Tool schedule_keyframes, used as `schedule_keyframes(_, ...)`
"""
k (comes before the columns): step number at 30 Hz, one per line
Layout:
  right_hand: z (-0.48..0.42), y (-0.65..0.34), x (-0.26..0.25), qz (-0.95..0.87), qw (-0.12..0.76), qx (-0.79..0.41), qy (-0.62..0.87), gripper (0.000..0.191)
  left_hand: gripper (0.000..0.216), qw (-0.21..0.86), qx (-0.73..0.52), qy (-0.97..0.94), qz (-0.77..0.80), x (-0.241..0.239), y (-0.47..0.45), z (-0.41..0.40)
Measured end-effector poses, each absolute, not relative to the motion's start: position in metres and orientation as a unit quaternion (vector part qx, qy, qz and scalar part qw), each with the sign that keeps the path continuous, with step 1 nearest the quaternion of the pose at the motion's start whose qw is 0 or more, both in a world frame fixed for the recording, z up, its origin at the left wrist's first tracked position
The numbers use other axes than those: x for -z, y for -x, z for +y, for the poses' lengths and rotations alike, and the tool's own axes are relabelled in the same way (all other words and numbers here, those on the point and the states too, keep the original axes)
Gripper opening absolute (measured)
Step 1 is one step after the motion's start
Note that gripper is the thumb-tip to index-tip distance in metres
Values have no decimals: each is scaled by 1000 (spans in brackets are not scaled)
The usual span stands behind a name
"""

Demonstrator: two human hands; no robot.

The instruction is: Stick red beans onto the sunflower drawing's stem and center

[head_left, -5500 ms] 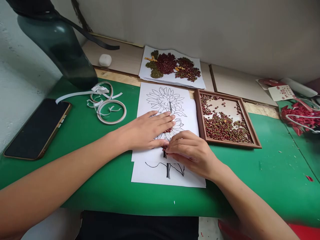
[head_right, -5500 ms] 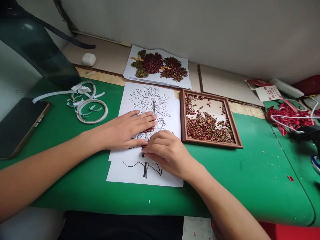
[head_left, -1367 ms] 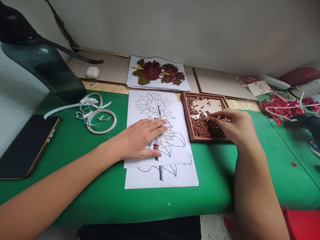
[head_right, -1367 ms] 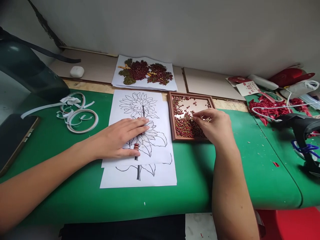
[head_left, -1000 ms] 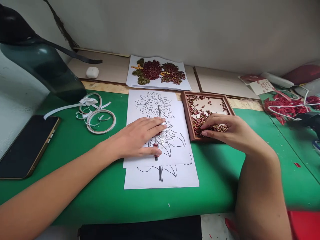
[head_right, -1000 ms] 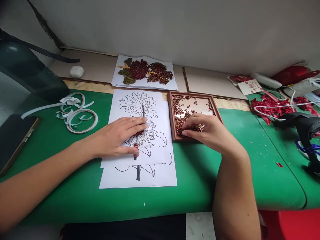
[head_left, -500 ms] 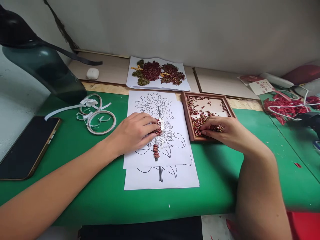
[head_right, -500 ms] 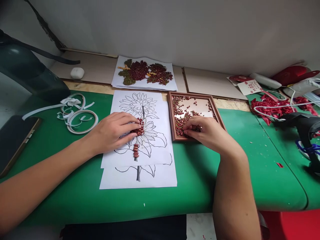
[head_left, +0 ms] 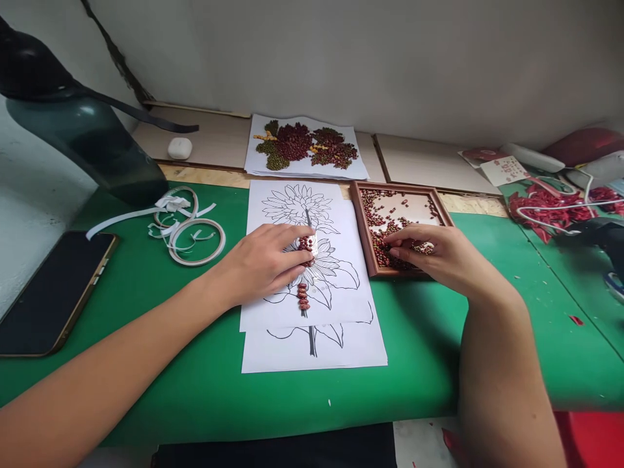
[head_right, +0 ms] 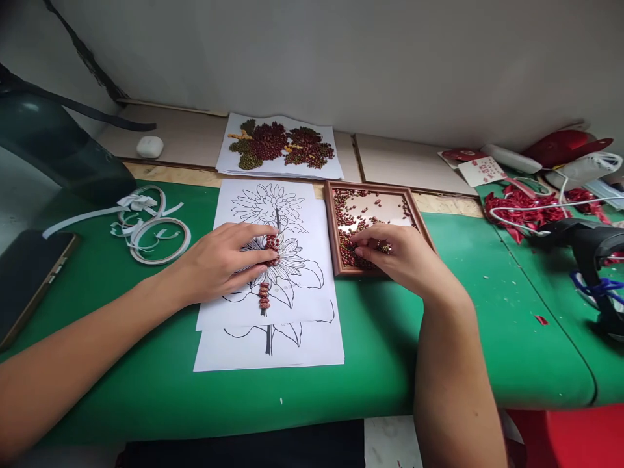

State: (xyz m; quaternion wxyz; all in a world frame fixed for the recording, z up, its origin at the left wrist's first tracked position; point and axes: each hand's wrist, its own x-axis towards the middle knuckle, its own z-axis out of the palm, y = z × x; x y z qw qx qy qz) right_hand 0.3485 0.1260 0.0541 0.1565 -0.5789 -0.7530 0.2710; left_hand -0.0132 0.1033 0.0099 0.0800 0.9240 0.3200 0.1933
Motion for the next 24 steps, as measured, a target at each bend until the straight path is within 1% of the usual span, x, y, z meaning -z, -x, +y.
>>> schedule_keyframes(4, 127, -353, -54, -736, 182, -259, 599, 30, 32, 84, -184, -930, 308, -10, 14, 104)
schedule_keyframes(8, 126, -352, -58, -737, 164, -284, 591, 40, 32, 77, -183, -934, 298, -10, 14, 105)
schedule_keyframes(12, 125, -346, -62, -771, 129, -308, 543, 38, 32, 88, -183, -934, 294, -10, 14, 105)
schedule_keyframes(15, 125, -346, -60, -784, 106, -296, 536, 33, 33, 100, -174, -933, 299, -10, 13, 105)
schedule_keyframes(22, 127, -349, -56, -788, 91, -276, 542, 38, 33, 112, -172, -931, 301, -10, 12, 105)
schedule_keyframes(24, 126, -348, -56, -778, 98, -268, 560, 36, 32, 118, -172, -929, 305, -11, 12, 105)
